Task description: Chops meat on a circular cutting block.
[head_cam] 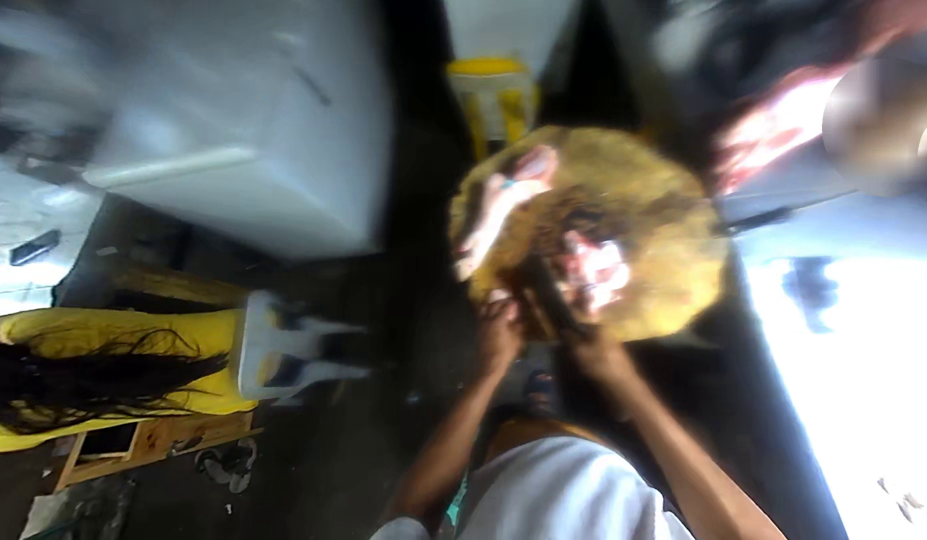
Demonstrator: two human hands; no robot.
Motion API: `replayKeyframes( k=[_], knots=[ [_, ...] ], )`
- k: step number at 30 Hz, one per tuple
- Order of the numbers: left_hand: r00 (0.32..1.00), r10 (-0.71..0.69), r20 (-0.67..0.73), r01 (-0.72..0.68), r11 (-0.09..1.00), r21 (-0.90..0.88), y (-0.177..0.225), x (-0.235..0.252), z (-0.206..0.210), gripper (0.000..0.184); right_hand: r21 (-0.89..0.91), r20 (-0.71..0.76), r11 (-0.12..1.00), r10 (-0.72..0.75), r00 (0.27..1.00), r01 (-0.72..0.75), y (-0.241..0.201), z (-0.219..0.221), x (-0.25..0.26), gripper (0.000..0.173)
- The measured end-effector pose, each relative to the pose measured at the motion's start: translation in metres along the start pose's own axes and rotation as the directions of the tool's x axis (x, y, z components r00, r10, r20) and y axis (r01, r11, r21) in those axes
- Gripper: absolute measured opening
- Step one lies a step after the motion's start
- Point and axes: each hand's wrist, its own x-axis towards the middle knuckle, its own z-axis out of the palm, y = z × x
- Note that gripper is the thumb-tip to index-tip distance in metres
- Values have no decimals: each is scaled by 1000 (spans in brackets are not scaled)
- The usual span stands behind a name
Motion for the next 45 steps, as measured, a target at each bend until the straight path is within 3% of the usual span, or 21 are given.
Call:
replayKeyframes(
  k=[3, 5, 8, 10, 11, 12, 13, 14, 15, 16, 18, 25, 29, 33, 34, 35, 37, 39, 45],
  knots=[
    [996, 50, -79, -55, 997, -63, -9, -4, 9, 33, 44, -91, 986, -159, 983, 164, -19, -20, -34, 41],
    [987, 2, -161, -11, 999, -50, -13, -5, 7, 28, 127, -208, 927, -323, 923, 353, -38, -31, -61, 40],
    [983, -43, -178, 42, 999, -10, -22, -2, 7, 23, 156, -417, 719, -573, 705, 677, -63, -36, -87, 38],
    [984, -26, -176, 27, 1000, 4, -25, -1, 10, 21, 108, -513, 589, -657, 552, 801, -66, -26, -85, 35],
    [984, -17, -175, 19, 1000, 12, -25, -1, 12, 21, 71, -534, 572, -670, 516, 817, -62, -16, -79, 33],
    [985, -12, -172, 16, 1000, 22, -25, -1, 12, 22, 17, -523, 618, -665, 533, 786, -54, -4, -72, 33],
    [987, -11, -162, 18, 999, 36, -24, -1, 12, 22, -51, -465, 722, -629, 623, 690, -44, 8, -66, 34],
    [989, -21, -144, 28, 999, 47, -22, -1, 10, 23, -115, -329, 848, -525, 785, 518, -35, 18, -61, 37],
    [992, -46, -116, 53, 997, 57, -17, -1, 7, 22, -171, -117, 941, -314, 942, 293, -31, 24, -52, 40],
    [992, -77, -98, 82, 995, 47, -14, -2, 5, 22, -227, 61, 968, -98, 993, 109, -26, 28, -40, 41],
    [993, -83, -82, 86, 996, 35, -14, -1, 4, 21, -266, 140, 964, 64, 988, -25, -15, 34, -28, 41],
    [997, -59, -52, 61, 998, 26, -17, 3, 8, 24, 42, 53, 997, 61, 997, -63, 17, 17, -48, 37],
    [998, -57, -16, 57, 998, 19, -18, 5, 5, 24, -24, -120, 985, -171, 978, 169, -22, -9, -79, 38],
    [996, -37, -83, 37, 999, 0, -21, 3, 11, 22, -8, -402, 879, -440, 803, 477, -43, 2, -86, 33],
    [995, -36, -93, 35, 999, -7, -22, 3, 12, 22, -16, -395, 881, -440, 807, 472, -41, 11, -80, 33],
    [995, -44, -87, 43, 999, -12, -22, 3, 12, 22, -36, -325, 916, -388, 862, 399, -37, 20, -73, 34],
    [994, -100, -51, 100, 995, -14, -17, 2, 7, 22, -109, 2, 988, -112, 994, 112, -32, 31, -54, 39],
    [991, -118, -68, 117, 993, -26, -15, 1, 5, 24, -142, 191, 989, 72, 979, -45, -19, 37, -33, 41],
    [983, -67, -172, 54, 996, -76, -24, 5, 19, 27, -17, 164, 994, 109, 981, -107, 11, 26, -33, 40]
  ],
)
